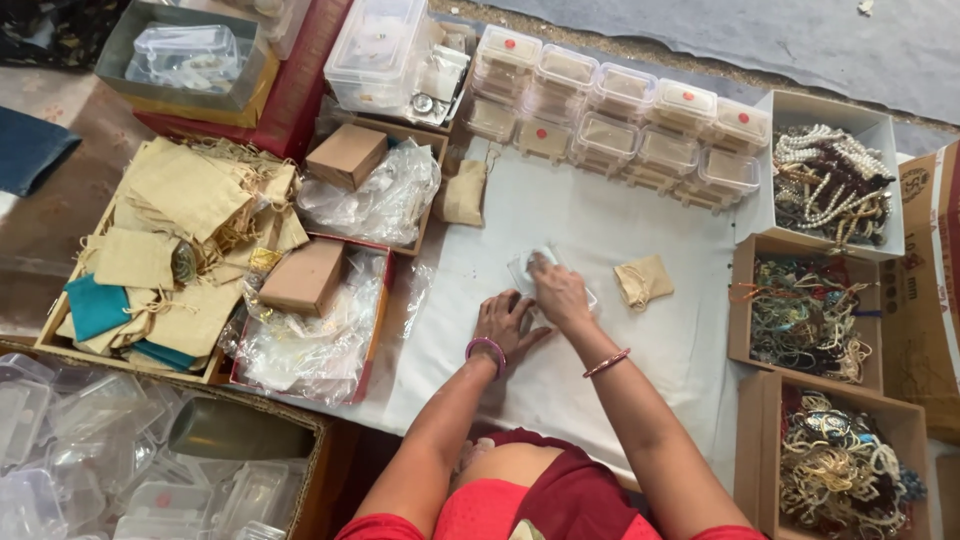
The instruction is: The person wipes a white cloth on a table surface, then picks up a beaded necklace and wipes it thoroughly with the cloth. The person places the necklace into a small beige pouch, ties the pouch closed, and then wipes a clear plastic container with the cloth.
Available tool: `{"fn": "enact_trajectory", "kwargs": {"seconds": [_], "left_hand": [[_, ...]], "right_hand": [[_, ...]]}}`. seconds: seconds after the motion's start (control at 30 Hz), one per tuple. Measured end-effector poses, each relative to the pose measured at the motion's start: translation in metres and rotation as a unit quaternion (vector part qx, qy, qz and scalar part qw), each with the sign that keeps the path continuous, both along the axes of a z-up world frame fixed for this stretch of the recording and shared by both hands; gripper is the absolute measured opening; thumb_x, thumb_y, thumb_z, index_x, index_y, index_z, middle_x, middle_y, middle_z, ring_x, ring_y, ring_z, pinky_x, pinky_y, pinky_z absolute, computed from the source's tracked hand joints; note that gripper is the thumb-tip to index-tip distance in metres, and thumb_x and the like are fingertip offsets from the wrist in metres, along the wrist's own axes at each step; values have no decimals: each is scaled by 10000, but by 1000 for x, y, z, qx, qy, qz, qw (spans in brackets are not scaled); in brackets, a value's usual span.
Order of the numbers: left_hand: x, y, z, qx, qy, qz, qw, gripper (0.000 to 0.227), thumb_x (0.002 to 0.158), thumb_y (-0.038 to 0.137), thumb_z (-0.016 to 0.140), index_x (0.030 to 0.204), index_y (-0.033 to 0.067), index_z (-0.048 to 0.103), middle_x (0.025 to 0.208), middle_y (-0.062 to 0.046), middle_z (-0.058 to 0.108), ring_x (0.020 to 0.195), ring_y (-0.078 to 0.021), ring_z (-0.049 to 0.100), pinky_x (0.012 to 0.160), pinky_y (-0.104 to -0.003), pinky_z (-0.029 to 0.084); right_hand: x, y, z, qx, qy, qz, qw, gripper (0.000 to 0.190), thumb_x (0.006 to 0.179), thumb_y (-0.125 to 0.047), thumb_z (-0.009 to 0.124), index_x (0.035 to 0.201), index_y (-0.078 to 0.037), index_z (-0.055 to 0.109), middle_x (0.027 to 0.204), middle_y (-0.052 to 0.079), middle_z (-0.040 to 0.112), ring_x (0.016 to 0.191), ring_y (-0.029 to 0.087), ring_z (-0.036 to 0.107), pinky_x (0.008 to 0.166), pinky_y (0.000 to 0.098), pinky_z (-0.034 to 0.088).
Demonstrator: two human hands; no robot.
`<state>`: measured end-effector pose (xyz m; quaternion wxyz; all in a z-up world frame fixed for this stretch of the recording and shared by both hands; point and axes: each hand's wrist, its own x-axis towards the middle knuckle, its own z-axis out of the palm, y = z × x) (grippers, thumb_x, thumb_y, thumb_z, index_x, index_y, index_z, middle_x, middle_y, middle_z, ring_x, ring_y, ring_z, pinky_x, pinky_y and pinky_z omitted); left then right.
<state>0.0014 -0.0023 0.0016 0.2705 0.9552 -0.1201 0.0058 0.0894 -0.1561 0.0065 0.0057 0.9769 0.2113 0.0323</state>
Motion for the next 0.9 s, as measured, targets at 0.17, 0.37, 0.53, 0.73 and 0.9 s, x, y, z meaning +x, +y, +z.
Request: {"fn": "enact_trajectory", "kwargs": {"seconds": [0.17,0.37,0.53,0.73,0.9], "left_hand": [[-1,0,-8,-14,-63,0,998,699,851,648,676,1390,210,602,1519,-166,446,1314,-338,469,1151,-474,295],[3,1,-17,-12,-78,-9,997,717,873,591,685,1432,160,561,1570,-171,438,1291,-343,491,1159,-470,300],[0,-1,-17,7,-66,-9,998,722,832,595,710,1400,172,572,1576,-142,435,1281,-333,501,1169,-458,300],[-1,0,2,8,-44,-30,999,667,802,576,722,1345,206,606,1610,-131,422,1235,-310,510,1170,-454,285],[6,3,-24,29,-29,-33,999,750,798,598,716,1393,161,582,1570,-107,445,1295,-306,497,1188,-450,270]], "right_hand": [[1,-1,-10,-15,-8,-91,996,424,911,-152,569,1316,-63,658,1341,155,639,1018,258,697,772,436,543],[-9,-6,20,59,22,13,998,402,858,-132,580,1235,-120,722,1424,88,627,1011,262,688,822,422,546],[-18,-38,13,194,27,62,979,380,834,-72,549,1111,-157,794,1350,28,687,1050,261,686,879,421,540],[-15,-29,22,8,26,-95,995,223,887,-93,563,910,-122,783,1147,63,747,895,241,732,836,459,502],[-12,6,-31,-5,2,11,1000,177,922,-143,581,963,-87,743,1087,114,745,929,273,733,822,436,487]]}}
